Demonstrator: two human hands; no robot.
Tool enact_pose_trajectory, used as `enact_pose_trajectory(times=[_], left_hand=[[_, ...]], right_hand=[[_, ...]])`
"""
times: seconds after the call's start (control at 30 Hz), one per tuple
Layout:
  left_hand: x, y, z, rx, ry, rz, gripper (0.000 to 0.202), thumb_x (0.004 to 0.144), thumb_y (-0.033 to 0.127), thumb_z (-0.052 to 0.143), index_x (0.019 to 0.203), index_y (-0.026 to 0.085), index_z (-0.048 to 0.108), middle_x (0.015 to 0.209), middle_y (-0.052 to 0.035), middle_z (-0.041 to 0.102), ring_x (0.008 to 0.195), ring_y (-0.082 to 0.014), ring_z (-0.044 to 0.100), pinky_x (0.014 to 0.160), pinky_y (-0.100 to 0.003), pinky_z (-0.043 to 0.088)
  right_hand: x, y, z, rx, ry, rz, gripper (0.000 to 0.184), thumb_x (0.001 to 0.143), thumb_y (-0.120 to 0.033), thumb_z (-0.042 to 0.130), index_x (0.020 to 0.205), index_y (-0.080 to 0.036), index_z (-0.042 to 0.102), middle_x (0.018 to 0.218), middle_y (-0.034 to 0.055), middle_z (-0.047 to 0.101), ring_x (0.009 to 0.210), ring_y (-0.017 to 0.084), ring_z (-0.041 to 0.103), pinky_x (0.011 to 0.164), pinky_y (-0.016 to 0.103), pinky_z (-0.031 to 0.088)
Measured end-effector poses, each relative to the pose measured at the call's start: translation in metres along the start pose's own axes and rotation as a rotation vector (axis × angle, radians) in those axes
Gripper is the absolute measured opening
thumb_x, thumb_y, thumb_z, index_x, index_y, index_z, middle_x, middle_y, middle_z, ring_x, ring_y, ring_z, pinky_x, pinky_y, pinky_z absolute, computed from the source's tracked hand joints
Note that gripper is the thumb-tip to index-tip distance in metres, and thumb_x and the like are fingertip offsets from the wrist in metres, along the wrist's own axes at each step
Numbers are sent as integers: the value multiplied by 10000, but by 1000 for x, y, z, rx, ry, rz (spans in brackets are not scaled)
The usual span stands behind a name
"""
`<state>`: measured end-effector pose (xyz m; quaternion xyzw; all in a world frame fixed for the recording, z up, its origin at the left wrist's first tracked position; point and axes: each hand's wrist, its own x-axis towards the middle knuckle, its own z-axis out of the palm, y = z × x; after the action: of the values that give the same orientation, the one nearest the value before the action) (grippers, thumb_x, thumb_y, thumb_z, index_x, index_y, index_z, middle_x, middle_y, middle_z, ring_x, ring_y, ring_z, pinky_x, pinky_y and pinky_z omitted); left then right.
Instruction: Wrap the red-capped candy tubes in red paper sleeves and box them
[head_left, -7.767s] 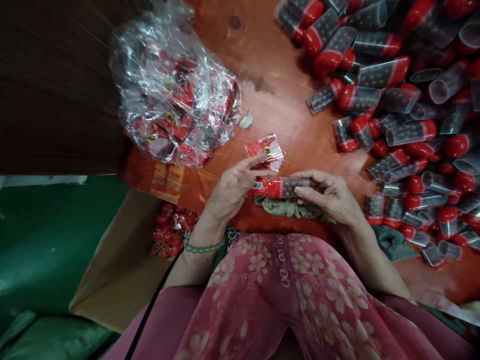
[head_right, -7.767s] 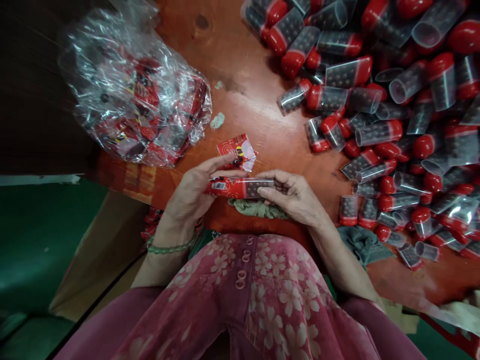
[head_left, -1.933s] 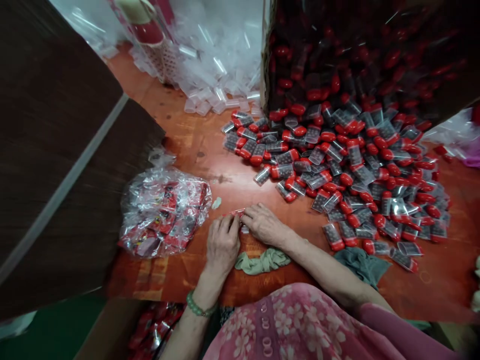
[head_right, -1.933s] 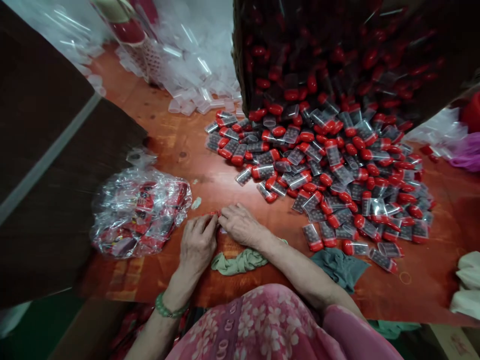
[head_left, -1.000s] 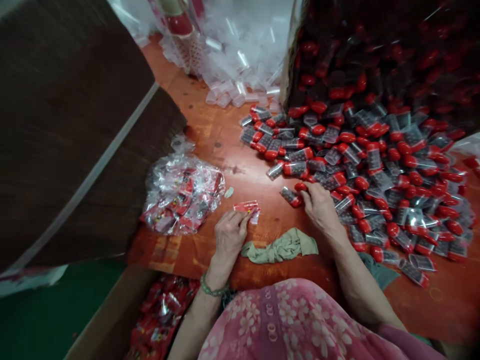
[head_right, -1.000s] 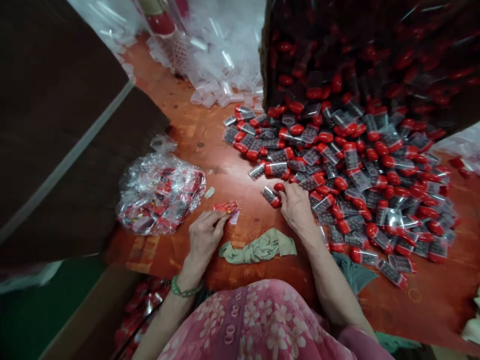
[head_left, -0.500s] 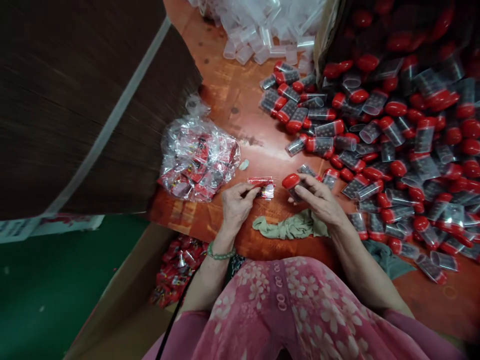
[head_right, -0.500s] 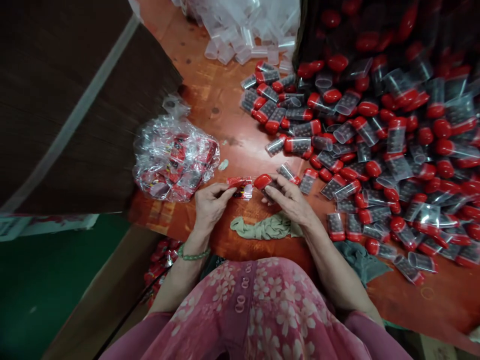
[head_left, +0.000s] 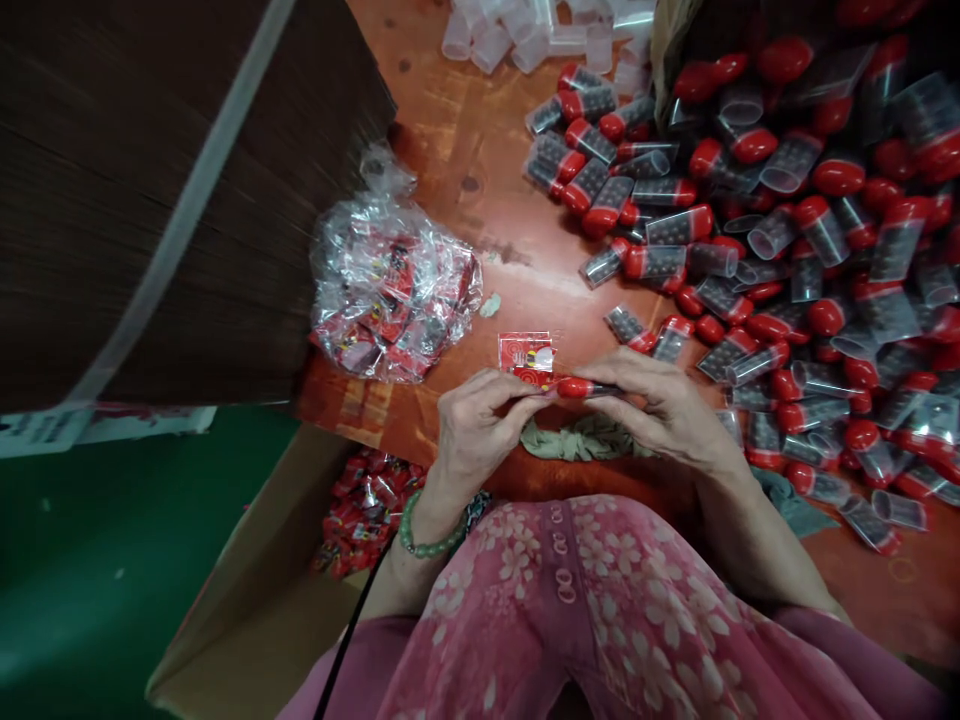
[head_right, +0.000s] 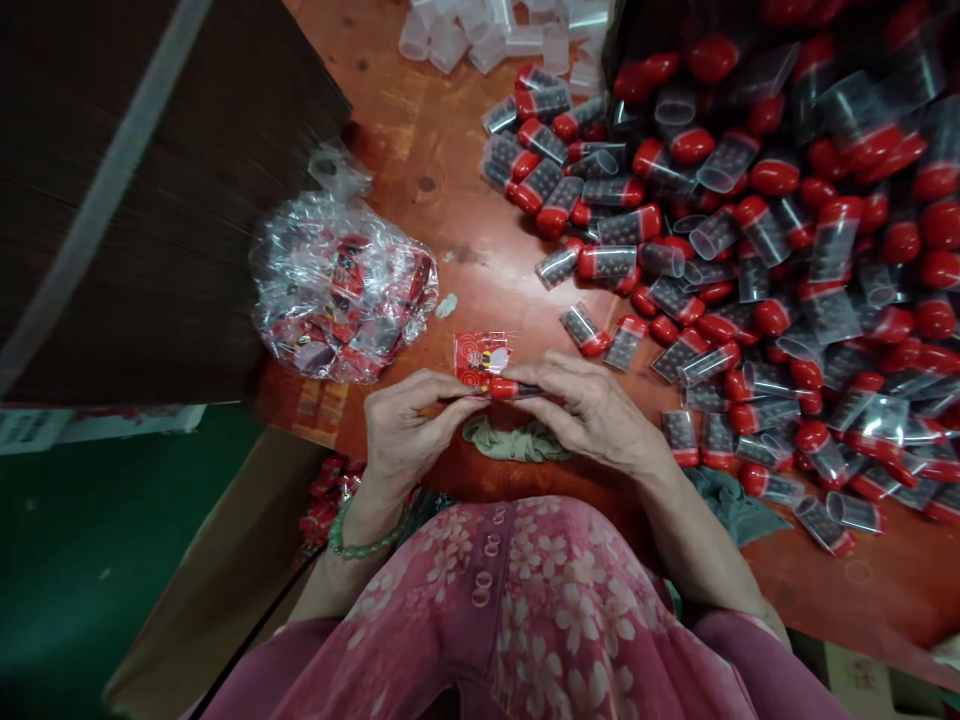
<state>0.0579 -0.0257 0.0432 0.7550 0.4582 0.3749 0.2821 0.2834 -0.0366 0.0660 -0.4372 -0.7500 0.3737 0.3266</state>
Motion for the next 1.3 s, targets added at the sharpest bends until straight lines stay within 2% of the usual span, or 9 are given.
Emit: enact_pose_trajectory(times=[0.2,0.3,0.63,0.87,1.07,1.3], left_hand=[[-8,6,5,179,-114,150,179,899,276,661,758,168,684,691,-17,687,648,-121,624,638,-238,507],[-12,5,8,226,-175,182,184,915,254,633,765,156,676,695,-23,672,647,-127,595,637,-247,485],[-19,-4,10,227,-240,146,230,933,299,608,760,163,676,683,-18,642,652,-129,573,646,-250,466],[-17,-6,6,208,-252,140,237,934,311,603,781,147,681,708,-34,664,665,-139,589,642,-256,471],[-17,-8,8,77,-267,163,249,911,336,634,1009,113,685,934,-101,750,871,-201,685,794,-322,525],[-14,-12,15,-53,-244,145,229,898,349,654,904,134,731,732,-58,742,629,-140,650,628,-259,480]], right_hand=[[-8,-5,-2,-307,-229,39,318,1003,-304,477,1257,-248,659,977,81,679,882,213,651,793,347,533],[-9,-5,1,-383,-314,70,335,1001,-281,472,1289,-248,639,996,88,668,900,229,639,793,362,520],[3,11,-1,-168,-504,69,335,1009,-292,461,1298,-248,625,1096,83,693,992,234,662,891,397,524],[6,8,5,-130,-466,99,234,983,-265,508,1140,-201,669,1060,77,720,943,218,674,863,363,520],[6,2,2,-73,-466,114,261,1000,-270,482,1181,-167,639,1080,97,712,974,216,664,862,353,509],[1,1,0,-54,-432,101,310,989,-247,498,1276,-205,607,1130,88,696,1022,229,655,880,364,504]])
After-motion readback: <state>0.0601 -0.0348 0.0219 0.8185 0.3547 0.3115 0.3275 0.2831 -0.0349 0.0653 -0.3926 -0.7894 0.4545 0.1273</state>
